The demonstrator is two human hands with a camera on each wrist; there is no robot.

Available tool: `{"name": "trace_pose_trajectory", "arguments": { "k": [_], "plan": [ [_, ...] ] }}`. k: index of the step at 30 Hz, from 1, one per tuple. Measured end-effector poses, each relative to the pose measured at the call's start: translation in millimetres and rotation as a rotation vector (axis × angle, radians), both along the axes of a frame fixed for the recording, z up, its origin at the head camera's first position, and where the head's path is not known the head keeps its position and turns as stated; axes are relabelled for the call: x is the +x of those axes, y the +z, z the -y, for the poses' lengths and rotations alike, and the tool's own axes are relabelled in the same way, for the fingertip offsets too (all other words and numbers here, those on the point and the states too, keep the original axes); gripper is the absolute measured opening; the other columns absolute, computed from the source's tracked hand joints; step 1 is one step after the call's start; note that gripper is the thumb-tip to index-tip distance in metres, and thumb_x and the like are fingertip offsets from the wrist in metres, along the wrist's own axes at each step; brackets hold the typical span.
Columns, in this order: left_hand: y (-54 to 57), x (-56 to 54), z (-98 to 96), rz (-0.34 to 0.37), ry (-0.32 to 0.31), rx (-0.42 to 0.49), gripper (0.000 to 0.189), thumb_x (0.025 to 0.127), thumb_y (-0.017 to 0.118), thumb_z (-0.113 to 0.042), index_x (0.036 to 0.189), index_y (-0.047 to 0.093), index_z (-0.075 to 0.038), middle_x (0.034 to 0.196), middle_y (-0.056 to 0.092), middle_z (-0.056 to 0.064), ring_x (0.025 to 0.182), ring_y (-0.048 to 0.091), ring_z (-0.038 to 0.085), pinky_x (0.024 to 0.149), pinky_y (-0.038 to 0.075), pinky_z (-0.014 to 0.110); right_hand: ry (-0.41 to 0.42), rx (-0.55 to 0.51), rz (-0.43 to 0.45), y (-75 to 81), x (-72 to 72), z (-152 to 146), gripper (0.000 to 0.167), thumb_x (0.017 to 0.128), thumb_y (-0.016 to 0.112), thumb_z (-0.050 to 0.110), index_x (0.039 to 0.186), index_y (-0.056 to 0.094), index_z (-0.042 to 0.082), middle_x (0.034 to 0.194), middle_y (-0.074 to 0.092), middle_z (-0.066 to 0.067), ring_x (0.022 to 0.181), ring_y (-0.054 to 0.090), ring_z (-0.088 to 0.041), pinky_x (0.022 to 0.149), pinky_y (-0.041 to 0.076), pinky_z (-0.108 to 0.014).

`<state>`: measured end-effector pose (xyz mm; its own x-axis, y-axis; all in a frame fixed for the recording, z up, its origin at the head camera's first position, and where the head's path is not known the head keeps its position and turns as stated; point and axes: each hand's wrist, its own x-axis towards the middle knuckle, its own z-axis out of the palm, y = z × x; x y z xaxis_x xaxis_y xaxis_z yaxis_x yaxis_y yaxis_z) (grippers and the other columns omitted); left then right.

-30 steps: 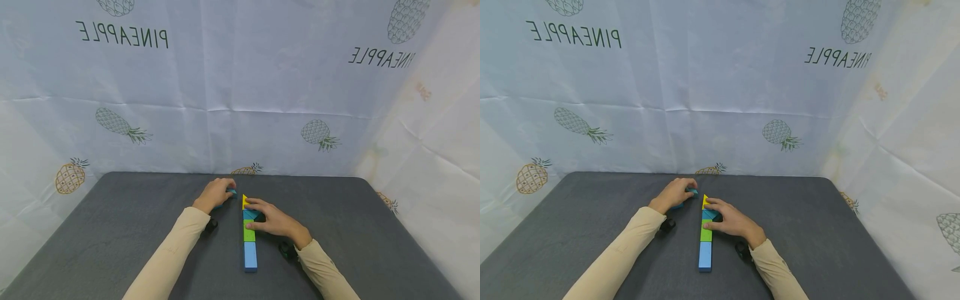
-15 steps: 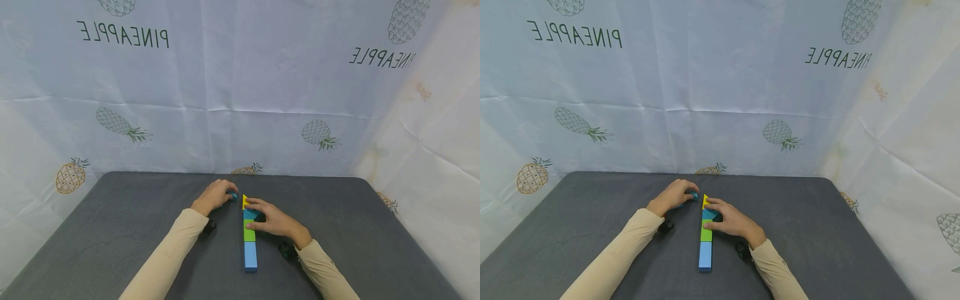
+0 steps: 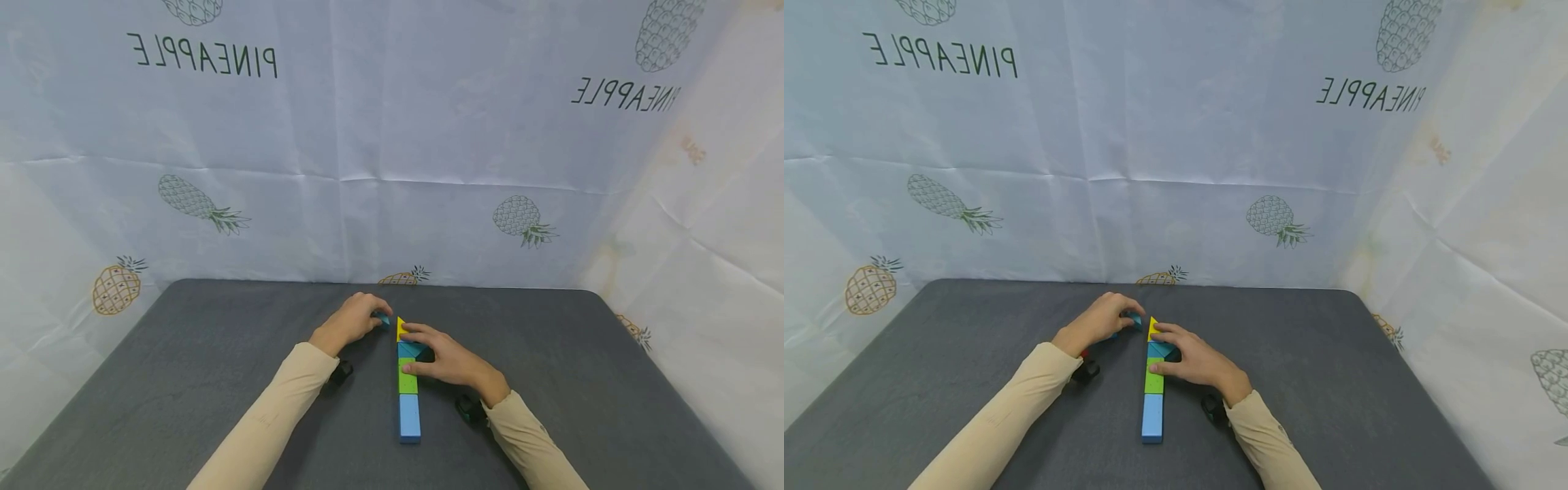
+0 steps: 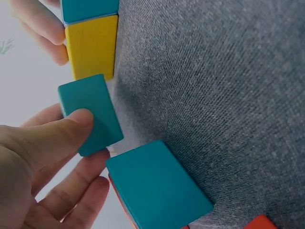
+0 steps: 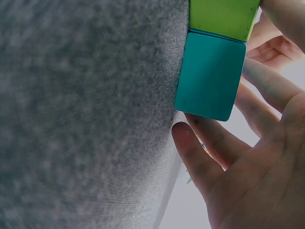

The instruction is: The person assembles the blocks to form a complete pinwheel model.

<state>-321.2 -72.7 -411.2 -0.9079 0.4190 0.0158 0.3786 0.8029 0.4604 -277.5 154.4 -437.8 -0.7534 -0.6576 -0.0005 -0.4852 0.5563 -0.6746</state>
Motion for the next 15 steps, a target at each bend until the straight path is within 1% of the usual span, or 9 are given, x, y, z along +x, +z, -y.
{"name": "trace_pose_trajectory", "arguments": {
  "k": [3, 6, 9, 15],
  "plan": [
    [0.8, 3.0, -0.4, 0.032, -0.008, -0.004, 0.028, 0.092, 0.068, -0.003, 0.118, 0.073, -0.011, 0.121, 0.070, 0.008, 0.113, 0.064, 0.026, 0.093, 0.054, 0.040, 0.004, -0.001, 0.000, 0.1, 0.1, -0.4, 0.066, 0.095, 0.065, 0.040, 0.149, 0.044, 0.008, 0.161, 0.031, -0.013, 0.148, 0.031, -0.038, 0.113, 0.035, -0.059],
    [0.5, 6.3, -0.4, 0.045, -0.026, -0.013, 0.027, 0.091, 0.068, -0.004, 0.116, 0.073, -0.011, 0.120, 0.070, 0.007, 0.114, 0.063, 0.027, 0.094, 0.053, 0.041, 0.012, -0.008, -0.002, 0.3, 0.0, -0.8, 0.065, 0.096, 0.065, 0.039, 0.149, 0.045, 0.007, 0.161, 0.031, -0.014, 0.147, 0.031, -0.038, 0.112, 0.036, -0.059],
    [-0.8, 8.7, -0.8, 0.047, -0.046, -0.009, 0.027, 0.091, 0.069, -0.004, 0.116, 0.073, -0.012, 0.119, 0.071, 0.006, 0.113, 0.064, 0.026, 0.095, 0.053, 0.041, 0.019, -0.013, -0.006, 0.4, -0.3, -0.8, 0.065, 0.096, 0.065, 0.038, 0.149, 0.044, 0.006, 0.161, 0.031, -0.014, 0.147, 0.032, -0.038, 0.112, 0.036, -0.058],
    [-1.9, 11.7, -1.5, 0.042, -0.065, 0.030, 0.028, 0.089, 0.071, -0.003, 0.116, 0.071, -0.010, 0.117, 0.071, 0.008, 0.111, 0.066, 0.025, 0.095, 0.054, 0.041, 0.016, -0.012, -0.016, 0.3, -0.8, 0.1, 0.065, 0.095, 0.065, 0.039, 0.148, 0.045, 0.006, 0.161, 0.032, -0.014, 0.146, 0.033, -0.037, 0.112, 0.037, -0.058]
  ]
}}
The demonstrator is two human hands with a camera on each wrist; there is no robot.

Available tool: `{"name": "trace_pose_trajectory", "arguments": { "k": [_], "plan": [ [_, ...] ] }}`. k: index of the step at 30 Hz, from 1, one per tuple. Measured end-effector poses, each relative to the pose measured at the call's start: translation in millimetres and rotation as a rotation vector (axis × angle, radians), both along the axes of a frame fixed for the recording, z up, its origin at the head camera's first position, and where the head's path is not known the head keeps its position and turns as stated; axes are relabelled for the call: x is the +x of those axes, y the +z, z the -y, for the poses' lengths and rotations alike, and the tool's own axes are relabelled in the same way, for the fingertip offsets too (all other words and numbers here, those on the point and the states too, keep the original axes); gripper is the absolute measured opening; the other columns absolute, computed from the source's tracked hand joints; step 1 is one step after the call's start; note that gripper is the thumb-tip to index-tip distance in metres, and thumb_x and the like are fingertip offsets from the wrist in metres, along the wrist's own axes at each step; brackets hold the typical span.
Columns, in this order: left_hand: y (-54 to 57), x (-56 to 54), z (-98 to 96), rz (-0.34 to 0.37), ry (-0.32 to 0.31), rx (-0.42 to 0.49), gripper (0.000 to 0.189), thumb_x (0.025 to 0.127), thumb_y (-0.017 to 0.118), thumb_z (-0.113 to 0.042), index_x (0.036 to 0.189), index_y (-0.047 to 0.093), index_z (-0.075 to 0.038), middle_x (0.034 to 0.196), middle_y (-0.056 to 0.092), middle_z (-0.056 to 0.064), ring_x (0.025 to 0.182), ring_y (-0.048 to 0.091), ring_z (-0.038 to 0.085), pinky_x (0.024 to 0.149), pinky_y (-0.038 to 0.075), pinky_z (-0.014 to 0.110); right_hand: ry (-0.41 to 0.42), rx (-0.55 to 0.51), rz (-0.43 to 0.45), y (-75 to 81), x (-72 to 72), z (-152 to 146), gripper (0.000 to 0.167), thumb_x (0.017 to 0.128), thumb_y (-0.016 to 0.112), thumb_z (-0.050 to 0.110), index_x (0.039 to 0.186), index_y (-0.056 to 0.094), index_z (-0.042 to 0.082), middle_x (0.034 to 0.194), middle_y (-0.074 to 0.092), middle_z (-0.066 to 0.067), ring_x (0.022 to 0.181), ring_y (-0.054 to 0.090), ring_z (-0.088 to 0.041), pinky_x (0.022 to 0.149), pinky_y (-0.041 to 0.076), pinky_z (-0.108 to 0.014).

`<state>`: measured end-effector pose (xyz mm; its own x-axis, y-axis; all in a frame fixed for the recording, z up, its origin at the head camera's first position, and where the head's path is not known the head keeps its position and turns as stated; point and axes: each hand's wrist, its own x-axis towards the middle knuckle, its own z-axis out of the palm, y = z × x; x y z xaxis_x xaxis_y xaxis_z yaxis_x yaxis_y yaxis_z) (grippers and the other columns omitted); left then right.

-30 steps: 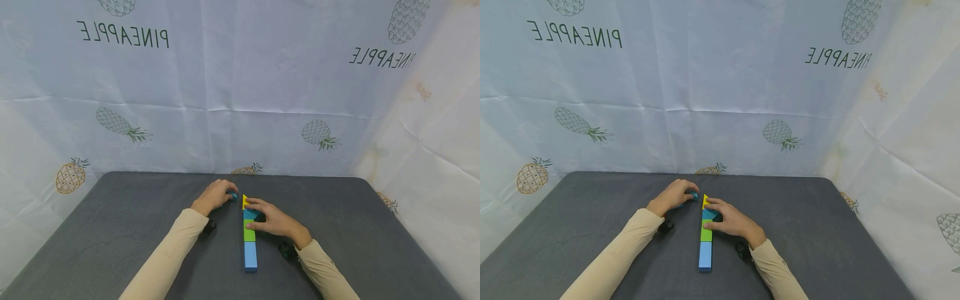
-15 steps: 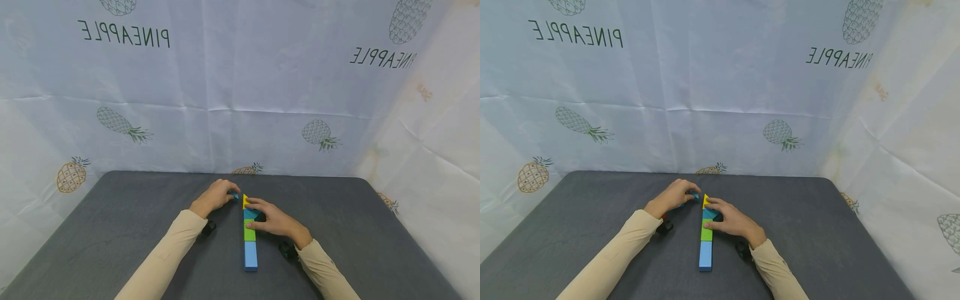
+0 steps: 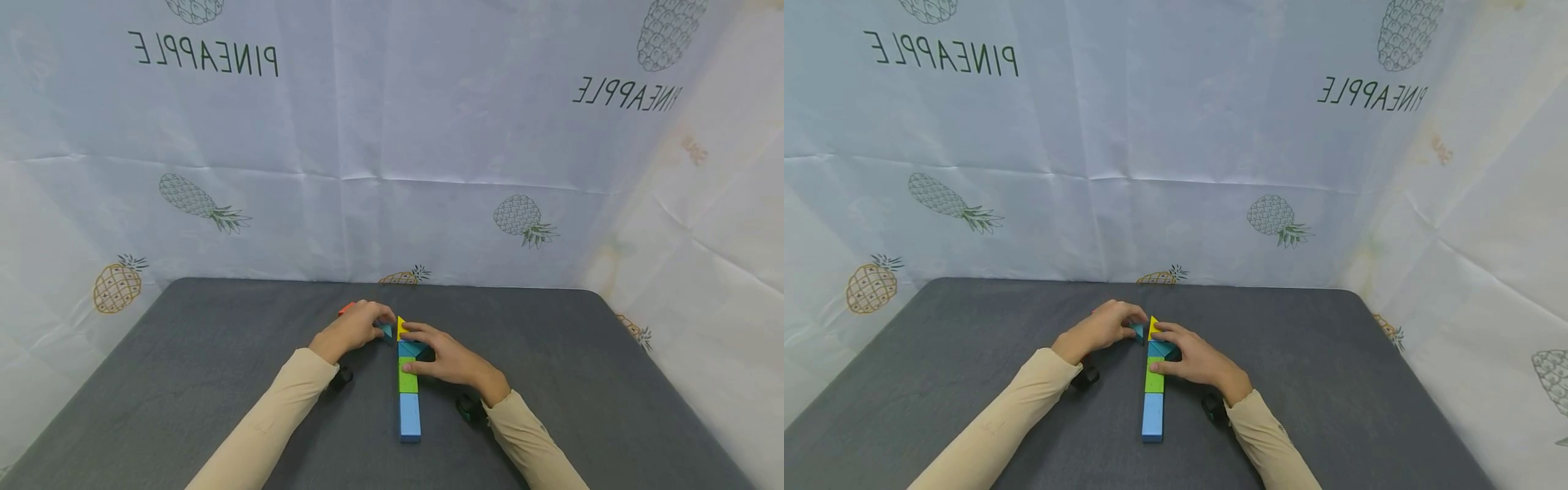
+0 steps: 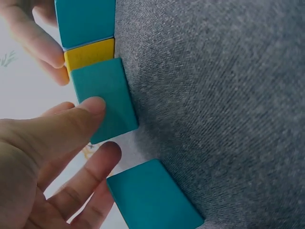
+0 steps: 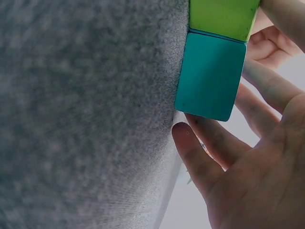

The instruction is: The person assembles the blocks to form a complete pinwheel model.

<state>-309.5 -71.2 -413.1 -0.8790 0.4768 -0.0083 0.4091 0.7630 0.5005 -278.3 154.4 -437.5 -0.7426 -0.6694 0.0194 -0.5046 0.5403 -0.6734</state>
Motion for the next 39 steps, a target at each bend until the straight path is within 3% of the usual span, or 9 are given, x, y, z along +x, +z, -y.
{"name": "trace_pose_trajectory", "arguments": {
  "k": [8, 18, 39],
  "plan": [
    [-3.0, 1.7, -0.8, -0.018, 0.023, 0.013, 0.023, 0.088, 0.073, -0.006, 0.111, 0.073, -0.009, 0.112, 0.073, 0.008, 0.103, 0.069, 0.023, 0.088, 0.056, 0.038, -0.006, 0.006, -0.003, -1.0, -0.6, -0.8, 0.066, 0.095, 0.065, 0.040, 0.148, 0.046, 0.006, 0.161, 0.032, -0.013, 0.147, 0.033, -0.037, 0.112, 0.037, -0.057],
    [-4.8, 3.5, -5.7, -0.033, -0.024, 0.039, 0.024, 0.087, 0.073, -0.004, 0.111, 0.073, -0.007, 0.110, 0.073, 0.010, 0.102, 0.069, 0.024, 0.089, 0.056, 0.039, -0.012, 0.009, 0.001, -0.5, 0.8, -1.2, 0.065, 0.095, 0.066, 0.040, 0.147, 0.047, 0.006, 0.160, 0.033, -0.014, 0.147, 0.033, -0.037, 0.112, 0.037, -0.058],
    [-8.1, 7.0, -4.5, -0.031, 0.036, 0.072, 0.021, 0.087, 0.074, -0.009, 0.108, 0.073, -0.008, 0.110, 0.072, 0.008, 0.102, 0.068, 0.023, 0.089, 0.056, 0.039, -0.026, 0.017, 0.018, 0.2, 0.0, 1.0, 0.065, 0.095, 0.066, 0.041, 0.147, 0.047, 0.007, 0.160, 0.032, -0.014, 0.147, 0.031, -0.038, 0.112, 0.036, -0.059]
  ]
}}
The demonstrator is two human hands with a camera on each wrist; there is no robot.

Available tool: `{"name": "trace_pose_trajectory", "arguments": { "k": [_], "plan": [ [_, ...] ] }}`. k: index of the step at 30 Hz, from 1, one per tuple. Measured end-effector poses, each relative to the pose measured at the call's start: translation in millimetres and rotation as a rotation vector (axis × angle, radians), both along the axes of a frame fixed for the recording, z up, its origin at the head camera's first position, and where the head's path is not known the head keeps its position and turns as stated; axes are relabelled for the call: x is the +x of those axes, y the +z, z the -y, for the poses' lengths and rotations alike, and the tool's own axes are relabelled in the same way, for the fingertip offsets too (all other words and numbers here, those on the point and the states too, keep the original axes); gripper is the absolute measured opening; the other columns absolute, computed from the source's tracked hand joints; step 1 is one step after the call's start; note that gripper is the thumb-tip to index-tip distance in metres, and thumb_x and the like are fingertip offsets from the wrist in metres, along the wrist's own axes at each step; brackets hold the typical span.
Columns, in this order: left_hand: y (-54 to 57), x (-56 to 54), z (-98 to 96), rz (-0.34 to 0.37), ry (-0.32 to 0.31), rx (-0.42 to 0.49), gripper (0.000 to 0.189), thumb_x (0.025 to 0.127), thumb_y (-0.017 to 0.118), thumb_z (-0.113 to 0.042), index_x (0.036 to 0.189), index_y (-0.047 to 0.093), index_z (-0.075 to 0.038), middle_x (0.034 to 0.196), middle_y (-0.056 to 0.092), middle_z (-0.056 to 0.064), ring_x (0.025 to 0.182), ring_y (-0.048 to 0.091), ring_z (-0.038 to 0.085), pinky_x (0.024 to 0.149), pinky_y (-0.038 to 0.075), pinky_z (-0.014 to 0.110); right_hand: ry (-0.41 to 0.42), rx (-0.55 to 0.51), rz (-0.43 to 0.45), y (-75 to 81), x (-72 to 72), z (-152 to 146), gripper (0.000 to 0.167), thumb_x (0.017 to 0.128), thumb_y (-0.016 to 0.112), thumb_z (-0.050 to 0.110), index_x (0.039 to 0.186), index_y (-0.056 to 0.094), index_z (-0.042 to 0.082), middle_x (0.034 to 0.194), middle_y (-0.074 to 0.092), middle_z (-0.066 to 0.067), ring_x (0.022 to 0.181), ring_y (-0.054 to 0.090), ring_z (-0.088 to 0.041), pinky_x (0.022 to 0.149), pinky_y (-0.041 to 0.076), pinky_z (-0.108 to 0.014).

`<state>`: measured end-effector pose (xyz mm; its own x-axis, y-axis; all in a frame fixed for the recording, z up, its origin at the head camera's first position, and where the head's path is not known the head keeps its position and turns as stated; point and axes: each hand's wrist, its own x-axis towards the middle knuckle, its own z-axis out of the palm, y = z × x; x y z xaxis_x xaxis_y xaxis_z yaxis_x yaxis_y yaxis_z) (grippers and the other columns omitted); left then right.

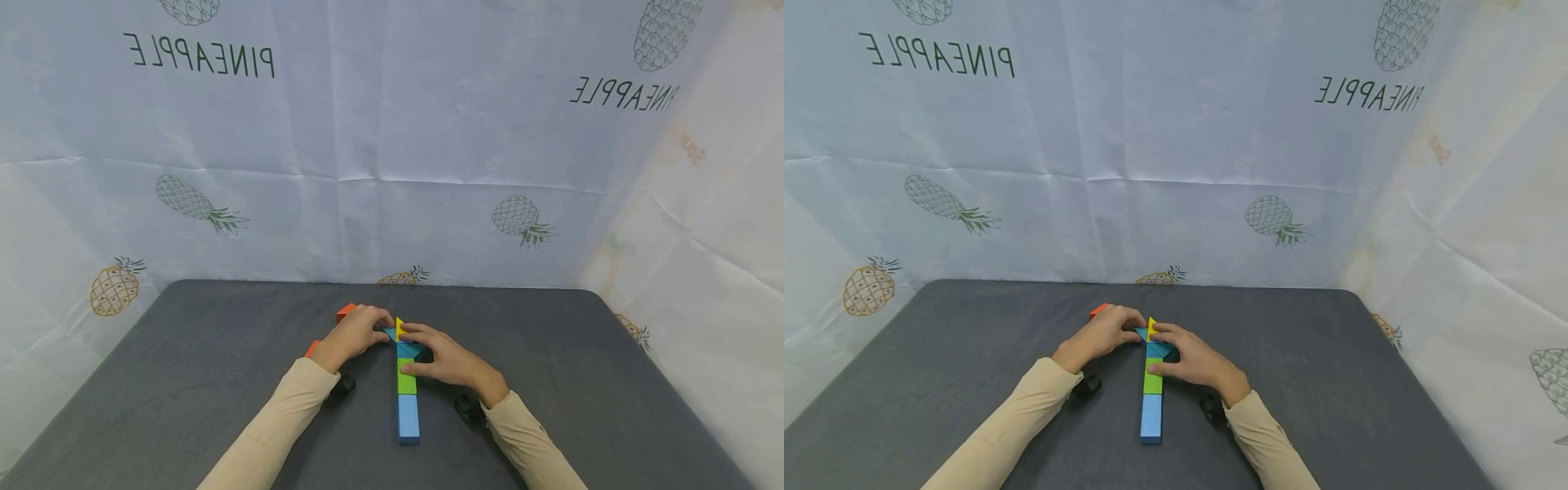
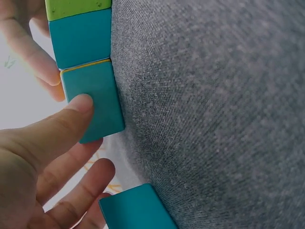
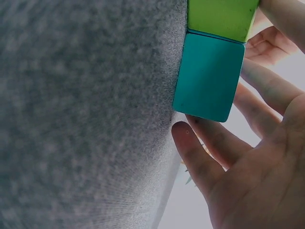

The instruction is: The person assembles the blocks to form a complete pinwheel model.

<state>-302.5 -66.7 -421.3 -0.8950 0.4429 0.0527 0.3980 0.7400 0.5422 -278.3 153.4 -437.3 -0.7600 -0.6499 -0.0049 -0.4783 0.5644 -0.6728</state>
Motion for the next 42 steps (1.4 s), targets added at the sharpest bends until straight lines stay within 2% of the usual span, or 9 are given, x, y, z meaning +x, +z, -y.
{"name": "trace_pose_trajectory", "arguments": {
  "k": [17, 42],
  "plan": [
    [-2.6, 0.6, -0.9, -0.046, -0.031, -0.028, 0.021, 0.087, 0.074, -0.010, 0.109, 0.074, -0.008, 0.110, 0.073, 0.008, 0.101, 0.069, 0.023, 0.087, 0.057, 0.038, 0.003, -0.005, -0.013, 1.1, 1.0, -0.5, 0.065, 0.094, 0.067, 0.040, 0.146, 0.049, 0.005, 0.159, 0.034, -0.015, 0.146, 0.034, -0.037, 0.111, 0.038, -0.057],
    [-1.7, 4.9, 0.8, -0.056, -0.016, -0.017, 0.019, 0.087, 0.075, -0.011, 0.106, 0.075, -0.009, 0.106, 0.074, 0.006, 0.098, 0.069, 0.021, 0.087, 0.057, 0.038, -0.010, -0.002, -0.002, 2.4, 1.8, 1.0, 0.065, 0.094, 0.068, 0.039, 0.146, 0.048, 0.006, 0.159, 0.034, -0.014, 0.146, 0.034, -0.037, 0.111, 0.038, -0.057]
  ]
}}
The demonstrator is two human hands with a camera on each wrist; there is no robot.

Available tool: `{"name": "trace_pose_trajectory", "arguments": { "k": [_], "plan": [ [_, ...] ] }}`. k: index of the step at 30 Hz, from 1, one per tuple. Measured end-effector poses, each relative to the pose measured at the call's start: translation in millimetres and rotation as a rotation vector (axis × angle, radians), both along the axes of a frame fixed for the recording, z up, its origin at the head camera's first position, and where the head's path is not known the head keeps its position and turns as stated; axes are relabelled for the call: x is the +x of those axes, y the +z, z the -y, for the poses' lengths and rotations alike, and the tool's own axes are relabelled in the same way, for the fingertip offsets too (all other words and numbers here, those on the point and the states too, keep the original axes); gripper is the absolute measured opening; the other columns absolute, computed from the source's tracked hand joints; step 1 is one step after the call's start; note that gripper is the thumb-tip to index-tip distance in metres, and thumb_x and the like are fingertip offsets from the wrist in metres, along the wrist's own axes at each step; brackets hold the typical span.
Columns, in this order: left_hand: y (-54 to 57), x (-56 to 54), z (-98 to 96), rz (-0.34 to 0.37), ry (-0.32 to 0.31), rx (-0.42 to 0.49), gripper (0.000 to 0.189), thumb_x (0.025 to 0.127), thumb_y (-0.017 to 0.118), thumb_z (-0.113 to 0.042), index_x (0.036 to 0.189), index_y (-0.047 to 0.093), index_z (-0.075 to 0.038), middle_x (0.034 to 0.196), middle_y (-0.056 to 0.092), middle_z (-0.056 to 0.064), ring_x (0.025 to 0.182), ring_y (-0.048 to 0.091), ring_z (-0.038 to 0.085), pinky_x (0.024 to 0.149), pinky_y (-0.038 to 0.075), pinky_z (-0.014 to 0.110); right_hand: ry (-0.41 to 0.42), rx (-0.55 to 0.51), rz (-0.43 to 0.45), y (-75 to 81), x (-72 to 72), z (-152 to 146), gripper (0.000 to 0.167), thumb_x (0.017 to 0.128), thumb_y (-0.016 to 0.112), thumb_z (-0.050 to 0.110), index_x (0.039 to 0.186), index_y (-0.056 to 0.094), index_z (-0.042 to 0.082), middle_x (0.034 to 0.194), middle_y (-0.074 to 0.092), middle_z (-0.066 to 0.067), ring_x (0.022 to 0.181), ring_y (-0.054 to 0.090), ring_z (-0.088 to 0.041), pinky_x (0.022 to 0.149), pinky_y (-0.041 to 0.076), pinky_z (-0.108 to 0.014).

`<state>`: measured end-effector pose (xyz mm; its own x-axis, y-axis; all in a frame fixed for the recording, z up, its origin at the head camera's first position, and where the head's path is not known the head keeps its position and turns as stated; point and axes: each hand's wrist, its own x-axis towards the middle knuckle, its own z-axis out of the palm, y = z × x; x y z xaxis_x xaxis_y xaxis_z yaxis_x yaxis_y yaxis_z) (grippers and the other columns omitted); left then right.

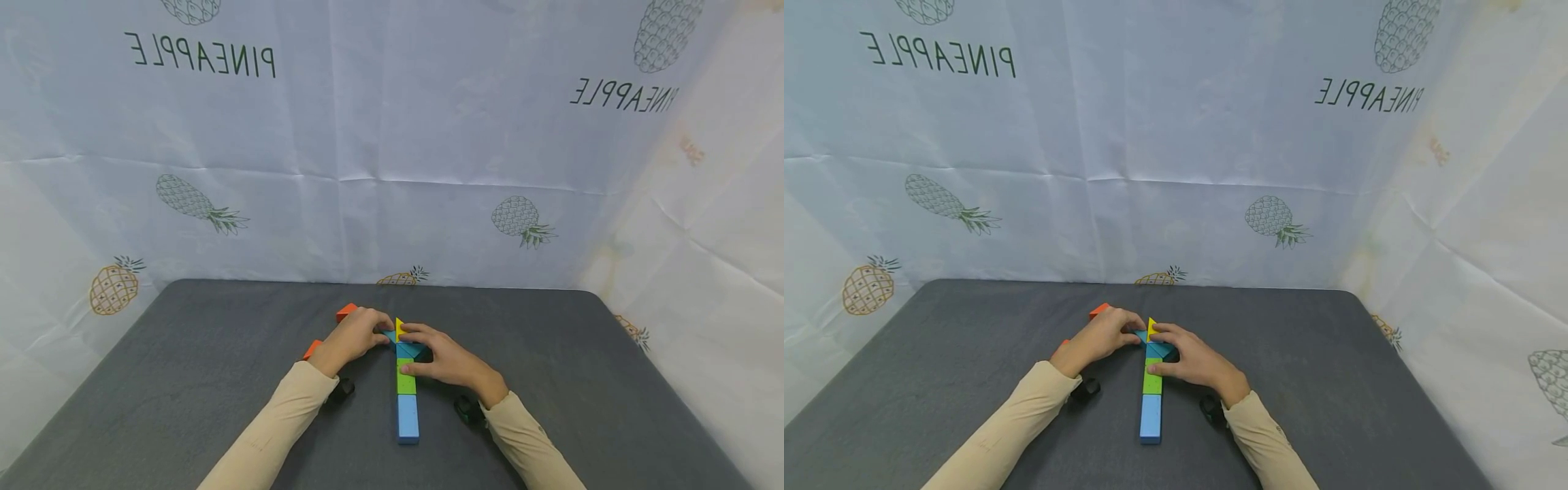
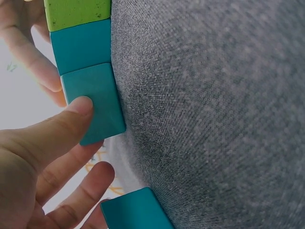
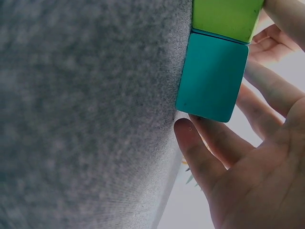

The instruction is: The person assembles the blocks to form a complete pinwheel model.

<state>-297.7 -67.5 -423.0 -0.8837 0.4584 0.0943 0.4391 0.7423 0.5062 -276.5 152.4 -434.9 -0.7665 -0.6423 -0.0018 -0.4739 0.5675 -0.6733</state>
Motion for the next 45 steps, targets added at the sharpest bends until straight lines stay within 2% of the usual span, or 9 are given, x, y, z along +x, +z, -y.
{"name": "trace_pose_trajectory", "arguments": {
  "k": [18, 28, 32, 39, 45],
  "plan": [
    [0.2, -0.4, 0.6, 0.001, 0.005, 0.006, 0.019, 0.088, 0.074, -0.011, 0.106, 0.075, -0.010, 0.106, 0.074, 0.006, 0.097, 0.069, 0.021, 0.086, 0.057, 0.038, -0.001, -0.011, 0.000, -1.5, -0.8, -0.9, 0.065, 0.093, 0.069, 0.039, 0.146, 0.049, 0.006, 0.159, 0.034, -0.014, 0.146, 0.034, -0.037, 0.111, 0.038, -0.057],
    [-0.1, 0.4, 2.7, 0.006, 0.017, 0.030, 0.026, 0.087, 0.075, -0.009, 0.113, 0.073, -0.008, 0.109, 0.073, 0.006, 0.097, 0.068, 0.020, 0.086, 0.057, 0.037, -0.005, -0.008, 0.003, -1.2, -0.4, -0.2, 0.065, 0.093, 0.069, 0.039, 0.146, 0.049, 0.007, 0.159, 0.035, -0.014, 0.146, 0.033, -0.037, 0.112, 0.037, -0.058],
    [1.5, 1.9, 6.4, 0.006, 0.038, 0.049, 0.029, 0.086, 0.076, -0.008, 0.115, 0.073, -0.009, 0.110, 0.073, 0.005, 0.097, 0.068, 0.019, 0.084, 0.057, 0.036, -0.002, -0.007, -0.004, -1.3, -0.5, -0.3, 0.066, 0.093, 0.069, 0.040, 0.146, 0.049, 0.007, 0.159, 0.035, -0.014, 0.146, 0.034, -0.038, 0.111, 0.037, -0.058],
    [3.9, 3.3, 18.0, -0.047, 0.088, 0.071, 0.033, 0.086, 0.076, -0.011, 0.118, 0.072, -0.008, 0.108, 0.073, 0.007, 0.096, 0.068, 0.021, 0.084, 0.056, 0.038, -0.002, -0.011, -0.011, -1.9, -0.3, -0.4, 0.065, 0.093, 0.069, 0.040, 0.145, 0.050, 0.007, 0.158, 0.036, -0.014, 0.146, 0.035, -0.037, 0.111, 0.037, -0.058],
    [4.8, 0.3, 29.8, -0.063, 0.166, 0.071, 0.034, 0.088, 0.075, -0.013, 0.121, 0.070, -0.009, 0.112, 0.072, 0.007, 0.102, 0.066, 0.023, 0.087, 0.055, 0.039, -0.008, -0.008, -0.020, -3.6, -1.0, -0.7, 0.065, 0.092, 0.069, 0.041, 0.145, 0.051, 0.007, 0.158, 0.038, -0.012, 0.145, 0.036, -0.036, 0.112, 0.036, -0.059]
  ]
}}
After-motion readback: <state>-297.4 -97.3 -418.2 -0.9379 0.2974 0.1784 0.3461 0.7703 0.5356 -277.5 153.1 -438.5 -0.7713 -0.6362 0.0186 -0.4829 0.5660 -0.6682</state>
